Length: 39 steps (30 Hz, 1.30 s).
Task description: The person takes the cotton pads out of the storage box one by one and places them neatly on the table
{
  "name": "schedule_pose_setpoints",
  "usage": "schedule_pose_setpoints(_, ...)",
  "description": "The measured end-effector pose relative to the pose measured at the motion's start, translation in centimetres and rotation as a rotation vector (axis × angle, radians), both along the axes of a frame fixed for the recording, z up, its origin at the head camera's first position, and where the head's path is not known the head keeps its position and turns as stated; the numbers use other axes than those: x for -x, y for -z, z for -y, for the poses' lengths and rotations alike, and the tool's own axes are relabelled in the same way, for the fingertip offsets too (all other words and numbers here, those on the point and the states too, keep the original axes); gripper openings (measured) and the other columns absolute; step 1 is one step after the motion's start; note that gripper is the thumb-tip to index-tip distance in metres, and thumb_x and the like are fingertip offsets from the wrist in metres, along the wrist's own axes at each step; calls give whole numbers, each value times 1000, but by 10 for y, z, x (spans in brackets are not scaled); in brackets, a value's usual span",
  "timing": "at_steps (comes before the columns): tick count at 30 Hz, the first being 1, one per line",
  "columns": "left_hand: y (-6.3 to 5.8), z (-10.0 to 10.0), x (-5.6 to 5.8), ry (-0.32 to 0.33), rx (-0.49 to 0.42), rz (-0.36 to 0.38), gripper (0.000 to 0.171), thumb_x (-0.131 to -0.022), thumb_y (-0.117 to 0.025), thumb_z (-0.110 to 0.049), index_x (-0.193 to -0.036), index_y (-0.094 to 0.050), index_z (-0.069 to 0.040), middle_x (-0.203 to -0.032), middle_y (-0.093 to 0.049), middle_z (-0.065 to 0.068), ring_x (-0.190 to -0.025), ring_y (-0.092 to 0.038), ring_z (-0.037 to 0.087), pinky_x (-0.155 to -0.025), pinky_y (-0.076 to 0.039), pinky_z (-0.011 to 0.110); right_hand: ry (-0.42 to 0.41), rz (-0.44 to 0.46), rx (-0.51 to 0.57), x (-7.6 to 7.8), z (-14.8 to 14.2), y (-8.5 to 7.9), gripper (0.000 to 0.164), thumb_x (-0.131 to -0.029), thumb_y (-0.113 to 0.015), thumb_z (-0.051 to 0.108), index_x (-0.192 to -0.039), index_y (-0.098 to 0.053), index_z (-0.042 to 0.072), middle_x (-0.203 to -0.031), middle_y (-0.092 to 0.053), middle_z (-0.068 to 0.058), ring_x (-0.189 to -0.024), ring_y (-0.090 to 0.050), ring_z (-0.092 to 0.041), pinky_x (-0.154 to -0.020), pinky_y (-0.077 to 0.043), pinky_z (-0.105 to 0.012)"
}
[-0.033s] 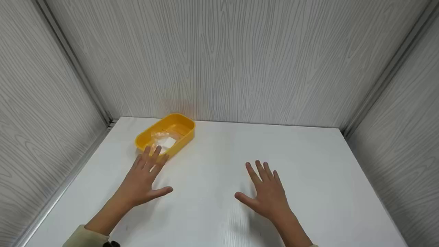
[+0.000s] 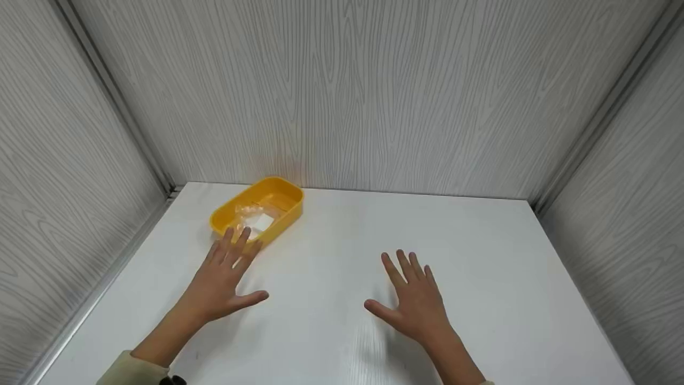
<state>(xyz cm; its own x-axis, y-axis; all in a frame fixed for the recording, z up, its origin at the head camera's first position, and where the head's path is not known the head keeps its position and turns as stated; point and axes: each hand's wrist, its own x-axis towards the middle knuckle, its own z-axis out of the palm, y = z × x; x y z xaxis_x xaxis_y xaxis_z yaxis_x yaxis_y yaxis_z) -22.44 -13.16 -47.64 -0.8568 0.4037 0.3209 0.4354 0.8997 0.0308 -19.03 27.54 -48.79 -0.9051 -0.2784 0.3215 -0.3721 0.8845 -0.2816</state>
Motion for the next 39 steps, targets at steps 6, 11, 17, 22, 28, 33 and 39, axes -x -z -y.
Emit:
schedule_pose_setpoints(6,0,5,7,-26,0,-14,107,-79,-25,-93,-160,-22,-24,-169,-7,7,-154,-7,38,-122,-15,57,-34,-28,22,10,21,-2,92,-85,-68,63,-159,-28,26,-163,-30,-9,-150,-25,-38,-116,-21,-66)
schedule_pose_setpoints(11,3,11,14,-37,-43,-12,103,-80,-45,-86,-160,-23,-24,-169,-8,6,-154,-6,36,-123,-12,57,-52,-21,28,21,41,-5,92,-85,-66,65,-159,-27,26,-163,-30,-10,-150,-24,-37,-117,-21,-64)
schedule_pose_setpoints(17,11,21,19,-46,-88,21,102,-81,-57,-78,-160,-22,-24,-169,-8,7,-154,-4,36,-122,-11,57,-97,7,11,32,65,-3,92,-87,-57,72,-159,-27,24,-164,-27,-7,-151,-23,-35,-118,-22,-63)
schedule_pose_setpoints(22,20,31,27,-84,-84,41,101,-82,-53,-80,-160,-23,-22,-169,-9,8,-154,-3,37,-122,-12,58,-101,40,21,45,90,2,93,-86,-53,76,-159,-26,24,-164,-27,-9,-151,-22,-34,-119,-22,-61)
schedule_pose_setpoints(28,29,43,35,-113,-91,81,102,-83,-55,-78,-160,-25,-18,-168,-11,10,-153,-5,40,-121,-12,60,-105,89,49,57,126,10,93,-87,-50,77,-160,-25,26,-165,-25,-7,-152,-20,-31,-121,-19,-56)
schedule_pose_setpoints(33,33,49,45,-117,-80,111,103,-83,-57,-76,-160,-24,-17,-168,-11,12,-153,-5,40,-121,-11,61,-107,163,57,64,155,13,94,-85,-44,82,-160,-24,29,-166,-23,-5,-154,-17,-30,-122,-18,-54)
schedule_pose_setpoints(39,36,60,61,-120,-87,133,101,-83,-60,-73,-159,-27,-16,-168,-11,13,-153,-3,41,-121,-6,62,-99,261,47,75,184,14,97,-82,-34,89,-160,-21,33,-167,-19,-1,-154,-14,-27,-123,-16,-52)
